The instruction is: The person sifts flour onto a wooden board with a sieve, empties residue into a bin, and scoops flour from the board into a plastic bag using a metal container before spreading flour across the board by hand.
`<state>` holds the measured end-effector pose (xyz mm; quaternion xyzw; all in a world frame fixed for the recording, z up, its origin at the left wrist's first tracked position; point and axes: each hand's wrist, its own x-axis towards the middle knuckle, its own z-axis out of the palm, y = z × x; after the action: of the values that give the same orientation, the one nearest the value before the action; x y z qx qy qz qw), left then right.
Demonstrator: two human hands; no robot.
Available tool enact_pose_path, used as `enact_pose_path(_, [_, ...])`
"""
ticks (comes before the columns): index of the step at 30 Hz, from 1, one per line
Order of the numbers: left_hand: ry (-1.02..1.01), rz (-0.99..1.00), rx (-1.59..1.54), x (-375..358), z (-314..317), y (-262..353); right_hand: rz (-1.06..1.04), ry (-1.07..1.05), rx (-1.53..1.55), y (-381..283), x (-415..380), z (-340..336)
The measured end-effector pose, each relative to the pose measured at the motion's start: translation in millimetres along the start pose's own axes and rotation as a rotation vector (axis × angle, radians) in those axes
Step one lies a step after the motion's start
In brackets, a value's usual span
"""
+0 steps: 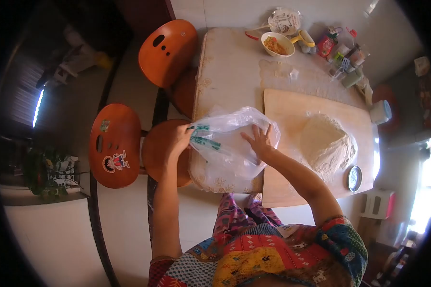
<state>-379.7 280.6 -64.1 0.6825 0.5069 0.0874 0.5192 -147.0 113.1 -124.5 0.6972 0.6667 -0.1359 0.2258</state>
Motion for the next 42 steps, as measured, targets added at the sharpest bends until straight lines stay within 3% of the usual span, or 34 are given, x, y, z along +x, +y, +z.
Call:
enact_pose_path(2, [-0.002,-0.025,0.057,-2.3,-5.2,4.2,0.045,0.026,-0.010,-0.1,3.4,11.4])
enact_pose_path(4, [0.664,0.295,0.828,-11.6,9.5,7.2,0.154,0.009,-0.161,-5.6,6.9,15.2])
enact_pose_path(6, [0.809,0.521,0.680,-41.7,35.1,59.5,0.159,-0.005,-0.195,-9.4,4.9,7.8])
enact_pose_path(7, [0.699,0.869,0.478,-42.7,54.2,57.7,0.154,-0.019,-0.235,-12.0,1.1,1.7])
enact_pose_path(8, [0.395,0.923,0.335,-54.9,68.3,75.8,0.156,-0.024,-0.233,-12.5,-3.8,-11.9])
enact_pose_path(10, [0.058,0.752,0.466,-38.6,98.6,61.0,0.007,-0.165,-0.268,-13.5,-5.0,-33.6])
enact_pose_path(11, [0.055,0.757,0.467,-26.5,104.5,50.5,-0.041,-0.212,-0.276,-15.7,-1.8,-36.9])
enact_pose_path(13, [-0.303,0.397,0.936,-6.7,114.1,35.4,0.016,-0.100,-0.269,-20.1,13.4,-22.8])
enact_pose_path(14, [-0.306,0.404,0.938,-6.8,114.5,35.4,0.023,-0.101,-0.267,-16.3,15.4,-22.8])
enact_pose_path(16, [-0.396,0.300,1.034,-17.7,115.3,29.5,0.090,0.326,-0.026,-7.2,23.1,-22.7])
enact_pose_path(19, [-0.329,0.397,0.973,-42.7,119.5,6.4,0.233,0.324,0.268,28.6,40.6,-45.4])
enact_pose_path(20, [-0.336,0.398,0.979,-45.2,124.3,-12.2,0.237,0.322,0.276,42.6,50.4,-45.6])
enact_pose_path(22, [-0.280,0.608,0.743,-38.0,134.7,-50.5,0.127,0.309,0.540,64.9,64.6,-41.0])
enact_pose_path(23, [-0.288,0.613,0.746,-38.0,133.3,-42.4,0.135,0.308,0.545,61.0,58.7,-42.6])
enact_pose_path(25, [-0.385,0.473,0.484,-32.4,128.0,-10.7,0.261,0.424,0.071,39.9,43.4,-54.8])
enact_pose_path(26, [-0.389,0.478,0.486,-24.9,129.6,-2.3,0.285,0.310,-0.004,30.9,42.5,-57.3])
enact_pose_path(28, [-0.210,0.532,0.486,-9.9,133.9,15.5,0.237,0.330,-0.072,7.9,33.8,-40.1])
enact_pose_path(29, [-0.216,0.543,0.485,-5.6,131.8,28.4,0.182,0.349,-0.141,0.3,26.8,-32.4])
enact_pose_path(31, [0.021,0.904,1.257,1.1,124.4,55.6,0.153,0.257,-0.159,-1.8,-1.9,-46.0])
enact_pose_path(32, [0.021,0.918,1.255,9.0,122.6,60.7,0.111,0.167,-0.172,-2.1,-11.9,-51.6])
enact_pose_path(34, [0.023,0.684,1.679,25.0,116.1,64.8,0.149,0.142,-0.096,3.4,-15.6,-27.6])
enact_pose_path(38, [0.136,0.669,1.641,52.7,89.4,49.6,0.253,0.121,0.061,22.5,-20.4,4.6])
enact_pose_path(40, [0.132,0.807,1.350,52.6,83.8,49.3,0.286,0.056,0.089,25.7,-28.4,-3.0])
enact_pose_path(42, [0.081,0.837,1.252,34.3,89.1,59.4,0.225,0.105,0.145,24.6,-33.2,-8.2])
